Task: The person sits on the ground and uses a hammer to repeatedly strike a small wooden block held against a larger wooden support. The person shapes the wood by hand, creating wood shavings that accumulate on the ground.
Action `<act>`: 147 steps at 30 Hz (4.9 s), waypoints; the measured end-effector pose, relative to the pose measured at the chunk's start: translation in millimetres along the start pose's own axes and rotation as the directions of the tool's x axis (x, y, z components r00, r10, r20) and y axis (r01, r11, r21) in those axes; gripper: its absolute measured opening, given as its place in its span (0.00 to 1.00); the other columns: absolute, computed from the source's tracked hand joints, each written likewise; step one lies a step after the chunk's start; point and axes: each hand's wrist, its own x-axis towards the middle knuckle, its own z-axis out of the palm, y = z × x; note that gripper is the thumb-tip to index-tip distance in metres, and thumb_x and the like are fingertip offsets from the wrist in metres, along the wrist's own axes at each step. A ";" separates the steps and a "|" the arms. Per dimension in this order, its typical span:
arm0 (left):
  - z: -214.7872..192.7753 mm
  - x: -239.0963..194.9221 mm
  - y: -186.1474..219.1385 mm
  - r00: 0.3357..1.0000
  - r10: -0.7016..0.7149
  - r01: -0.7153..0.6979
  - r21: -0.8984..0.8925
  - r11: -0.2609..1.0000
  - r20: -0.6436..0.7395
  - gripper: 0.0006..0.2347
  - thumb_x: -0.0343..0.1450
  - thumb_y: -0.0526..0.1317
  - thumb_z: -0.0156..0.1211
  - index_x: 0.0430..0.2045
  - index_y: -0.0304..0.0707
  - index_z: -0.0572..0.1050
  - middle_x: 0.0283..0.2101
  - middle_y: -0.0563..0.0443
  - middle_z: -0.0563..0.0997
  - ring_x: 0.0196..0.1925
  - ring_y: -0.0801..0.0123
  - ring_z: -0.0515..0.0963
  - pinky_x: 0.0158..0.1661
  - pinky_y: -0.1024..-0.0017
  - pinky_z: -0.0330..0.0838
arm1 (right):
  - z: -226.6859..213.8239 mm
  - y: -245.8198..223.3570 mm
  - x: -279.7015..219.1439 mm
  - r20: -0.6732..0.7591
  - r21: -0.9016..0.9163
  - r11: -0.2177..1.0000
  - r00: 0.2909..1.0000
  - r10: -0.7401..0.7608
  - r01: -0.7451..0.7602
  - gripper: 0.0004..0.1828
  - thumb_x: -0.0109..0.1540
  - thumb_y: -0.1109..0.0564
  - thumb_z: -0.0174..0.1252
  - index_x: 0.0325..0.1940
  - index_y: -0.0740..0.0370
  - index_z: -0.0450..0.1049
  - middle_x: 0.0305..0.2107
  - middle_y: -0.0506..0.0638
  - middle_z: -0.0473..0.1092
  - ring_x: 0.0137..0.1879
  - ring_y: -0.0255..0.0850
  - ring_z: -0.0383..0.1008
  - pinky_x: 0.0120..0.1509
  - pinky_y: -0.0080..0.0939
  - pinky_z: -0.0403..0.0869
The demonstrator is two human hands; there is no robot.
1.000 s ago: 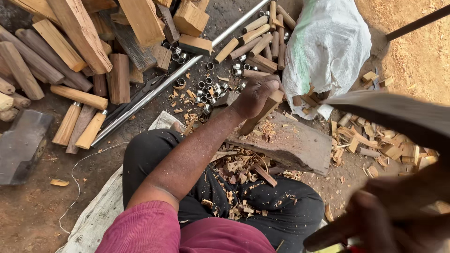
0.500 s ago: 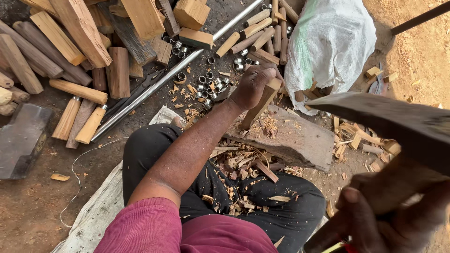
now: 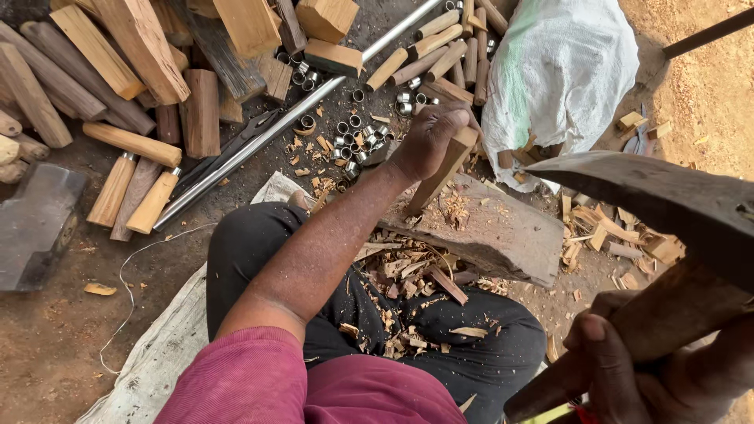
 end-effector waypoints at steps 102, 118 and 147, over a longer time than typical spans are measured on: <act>15.7 -6.5 2.0 0.990 0.008 0.000 -0.057 0.998 0.142 0.15 0.77 0.47 0.44 0.31 0.36 0.75 0.31 0.53 0.77 0.35 0.73 0.77 0.39 0.71 0.74 | -53.0 24.0 -19.3 0.144 -0.088 0.508 0.494 0.858 -0.857 0.50 0.59 0.71 0.62 0.82 0.56 0.50 0.37 0.56 0.72 0.36 0.34 0.71 0.38 0.34 0.73; 13.8 -6.9 2.7 0.990 0.107 -0.105 -0.026 0.994 0.094 0.17 0.78 0.50 0.44 0.30 0.38 0.76 0.29 0.53 0.76 0.33 0.73 0.75 0.37 0.71 0.74 | -35.7 42.1 -52.7 0.278 -0.034 0.495 0.468 0.839 -0.868 0.48 0.62 0.69 0.60 0.84 0.53 0.51 0.37 0.53 0.71 0.35 0.32 0.70 0.36 0.32 0.73; 9.8 -9.3 0.7 1.000 -0.021 0.021 -0.039 0.999 0.008 0.19 0.78 0.50 0.41 0.30 0.34 0.74 0.28 0.48 0.76 0.32 0.69 0.79 0.36 0.68 0.77 | -52.3 26.6 -41.3 -0.004 -0.030 0.499 0.499 0.867 -0.866 0.32 0.61 0.69 0.62 0.67 0.61 0.61 0.43 0.57 0.73 0.39 0.43 0.75 0.37 0.43 0.77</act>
